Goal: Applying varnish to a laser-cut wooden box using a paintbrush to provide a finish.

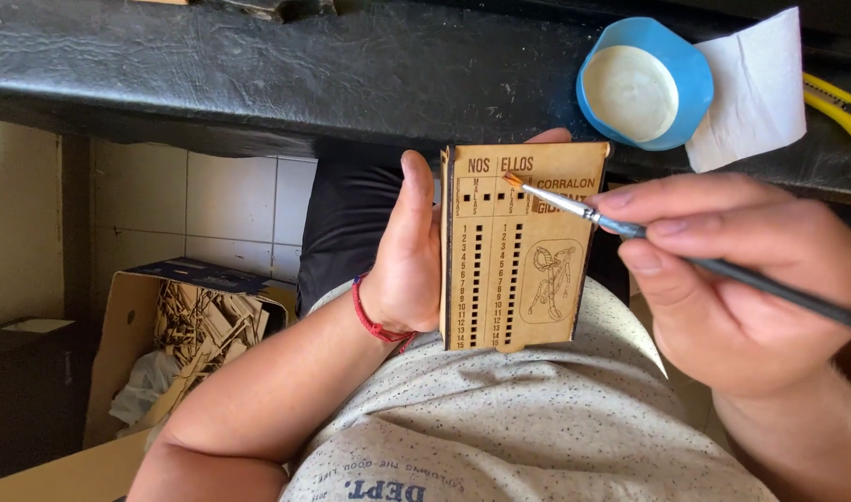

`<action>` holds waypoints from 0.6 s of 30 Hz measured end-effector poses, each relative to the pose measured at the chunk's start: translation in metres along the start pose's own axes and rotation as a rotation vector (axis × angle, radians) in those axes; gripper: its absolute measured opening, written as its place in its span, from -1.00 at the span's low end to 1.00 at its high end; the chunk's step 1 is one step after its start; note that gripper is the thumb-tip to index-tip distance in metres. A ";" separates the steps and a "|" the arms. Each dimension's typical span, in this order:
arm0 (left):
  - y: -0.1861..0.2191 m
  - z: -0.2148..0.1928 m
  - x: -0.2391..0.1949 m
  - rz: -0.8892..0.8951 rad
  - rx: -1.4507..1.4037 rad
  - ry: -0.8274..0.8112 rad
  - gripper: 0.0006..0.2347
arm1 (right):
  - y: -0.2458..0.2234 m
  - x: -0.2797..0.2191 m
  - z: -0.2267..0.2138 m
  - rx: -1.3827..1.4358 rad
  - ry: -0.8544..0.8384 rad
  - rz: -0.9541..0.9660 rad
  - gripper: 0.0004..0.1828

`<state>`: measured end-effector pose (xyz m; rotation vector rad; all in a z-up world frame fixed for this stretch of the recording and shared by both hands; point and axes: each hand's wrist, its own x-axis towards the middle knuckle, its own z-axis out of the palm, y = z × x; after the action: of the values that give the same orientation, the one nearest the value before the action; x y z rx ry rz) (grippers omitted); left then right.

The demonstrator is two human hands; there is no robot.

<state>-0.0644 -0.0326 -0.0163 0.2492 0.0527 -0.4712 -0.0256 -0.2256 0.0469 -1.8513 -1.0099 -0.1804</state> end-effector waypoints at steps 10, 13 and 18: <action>-0.005 -0.008 -0.003 0.053 -0.003 -0.040 -0.06 | -0.038 0.010 0.003 -0.186 -0.223 -0.095 -0.89; -0.004 -0.007 -0.006 0.040 0.034 -0.052 -0.06 | -0.050 0.013 -0.003 -0.206 -0.292 -0.055 -0.88; -0.005 -0.003 -0.009 0.026 0.096 -0.089 -0.03 | -0.023 -0.006 -0.016 0.017 -0.165 0.059 -0.89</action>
<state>-0.0748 -0.0317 -0.0198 0.3226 -0.0604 -0.4586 -0.0404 -0.2380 0.0679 -1.9014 -1.0636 0.0166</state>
